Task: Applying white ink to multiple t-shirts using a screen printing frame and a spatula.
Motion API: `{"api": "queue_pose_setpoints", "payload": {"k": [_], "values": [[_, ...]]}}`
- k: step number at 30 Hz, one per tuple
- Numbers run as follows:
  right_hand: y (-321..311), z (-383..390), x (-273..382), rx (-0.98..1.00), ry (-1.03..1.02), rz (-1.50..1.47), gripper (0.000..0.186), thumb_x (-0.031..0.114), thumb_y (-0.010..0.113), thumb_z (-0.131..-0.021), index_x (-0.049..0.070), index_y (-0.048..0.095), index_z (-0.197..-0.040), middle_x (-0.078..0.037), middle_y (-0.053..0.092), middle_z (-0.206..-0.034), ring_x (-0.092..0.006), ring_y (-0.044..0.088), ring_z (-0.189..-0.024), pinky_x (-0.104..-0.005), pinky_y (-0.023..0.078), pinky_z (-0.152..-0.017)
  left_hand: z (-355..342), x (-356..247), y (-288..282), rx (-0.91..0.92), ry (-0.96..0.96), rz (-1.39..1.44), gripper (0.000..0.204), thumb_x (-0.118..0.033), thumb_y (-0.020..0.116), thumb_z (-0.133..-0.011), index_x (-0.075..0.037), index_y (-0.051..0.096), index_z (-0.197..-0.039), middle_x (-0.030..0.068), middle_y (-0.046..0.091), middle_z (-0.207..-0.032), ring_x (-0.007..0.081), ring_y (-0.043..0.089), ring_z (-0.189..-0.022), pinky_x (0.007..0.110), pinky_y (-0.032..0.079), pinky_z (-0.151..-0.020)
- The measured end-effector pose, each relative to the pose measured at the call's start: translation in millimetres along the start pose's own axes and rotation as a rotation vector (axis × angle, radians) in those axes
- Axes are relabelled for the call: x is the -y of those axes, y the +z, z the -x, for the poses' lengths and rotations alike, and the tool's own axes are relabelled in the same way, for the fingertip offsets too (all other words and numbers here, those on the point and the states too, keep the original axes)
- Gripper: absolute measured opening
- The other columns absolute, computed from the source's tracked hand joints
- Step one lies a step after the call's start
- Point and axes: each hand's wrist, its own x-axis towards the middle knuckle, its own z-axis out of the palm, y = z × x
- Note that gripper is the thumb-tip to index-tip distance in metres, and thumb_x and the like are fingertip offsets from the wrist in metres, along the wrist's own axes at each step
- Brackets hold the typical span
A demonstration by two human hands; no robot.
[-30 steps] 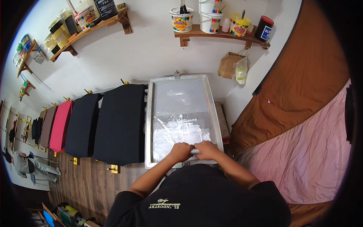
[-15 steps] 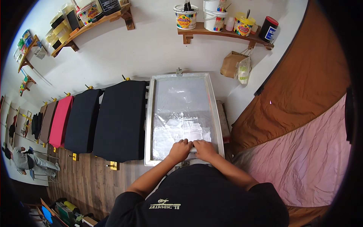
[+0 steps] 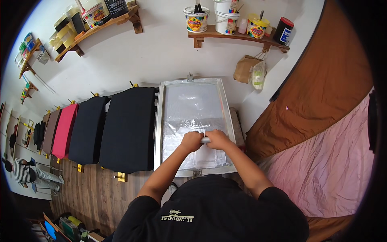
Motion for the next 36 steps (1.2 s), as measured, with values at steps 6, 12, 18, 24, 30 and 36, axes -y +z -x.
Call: {"api": "queue_pose_setpoints", "payload": {"k": [6,12,18,24,30,36], "values": [[14.1,27.6,5.2,0.021,-0.033,-0.052,0.028,0.022,0.073,-0.071,0.007,0.067,-0.094,-0.019,0.07,-0.087,-0.0402,0.069,-0.086,-0.0508,0.055,-0.078,22.7,-12.3,18.0,0.036,0.04,-0.006,0.019,-0.026,0.072,-0.08,-0.008,0.069,-0.085,0.0152,0.07,-0.075,0.0343,0.071,-0.071,0.046,0.056,-0.065],[23.5,73.1,32.5,0.128,-0.059,-0.063,0.031,0.022,0.073,-0.07,0.005,0.066,-0.096,-0.021,0.07,-0.084,-0.041,0.069,-0.083,-0.0509,0.055,-0.076,73.2,-48.9,25.5,0.034,0.025,0.017,0.013,-0.019,0.067,-0.082,-0.007,0.069,-0.087,0.0152,0.069,-0.072,0.0326,0.07,-0.066,0.044,0.056,-0.06],[9.5,51.5,22.1,0.182,-0.034,-0.115,0.031,0.021,0.071,-0.072,0.007,0.067,-0.099,-0.02,0.07,-0.087,-0.0413,0.068,-0.087,-0.0511,0.055,-0.078,48.3,-30.7,8.6,0.158,0.007,0.021,0.016,-0.022,0.068,-0.082,-0.009,0.071,-0.091,0.0146,0.072,-0.081,0.0335,0.072,-0.075,0.046,0.057,-0.065],[22.9,40.9,21.8,-0.039,-0.02,-0.071,0.029,0.012,0.069,-0.075,0.006,0.06,-0.102,-0.017,0.069,-0.096,-0.0377,0.067,-0.096,-0.0498,0.054,-0.081,42.1,-19.4,24.0,-0.117,0.033,-0.034,0.013,-0.009,0.064,-0.081,-0.006,0.063,-0.093,0.0136,0.066,-0.087,0.0317,0.069,-0.076,0.043,0.056,-0.061],[45.5,80.9,40.9,-0.059,-0.057,-0.034,0.031,0.012,0.07,-0.072,0.004,0.059,-0.099,-0.014,0.065,-0.094,-0.0365,0.064,-0.094,-0.0474,0.054,-0.082,82.7,-37.3,33.1,-0.096,0.142,-0.061,0.013,-0.008,0.062,-0.08,-0.003,0.058,-0.091,0.0134,0.062,-0.082,0.0298,0.068,-0.071,0.04,0.056,-0.06],[12.8,55.4,16.4,0.188,-0.136,-0.133,0.03,0.016,0.069,-0.072,0.005,0.064,-0.1,-0.021,0.07,-0.089,-0.042,0.068,-0.088,-0.051,0.054,-0.078,59.3,-30.5,14.3,0.067,0.065,0.077,0.015,-0.024,0.067,-0.084,-0.009,0.069,-0.085,0.0155,0.07,-0.076,0.0342,0.071,-0.073,0.047,0.056,-0.062]]}}
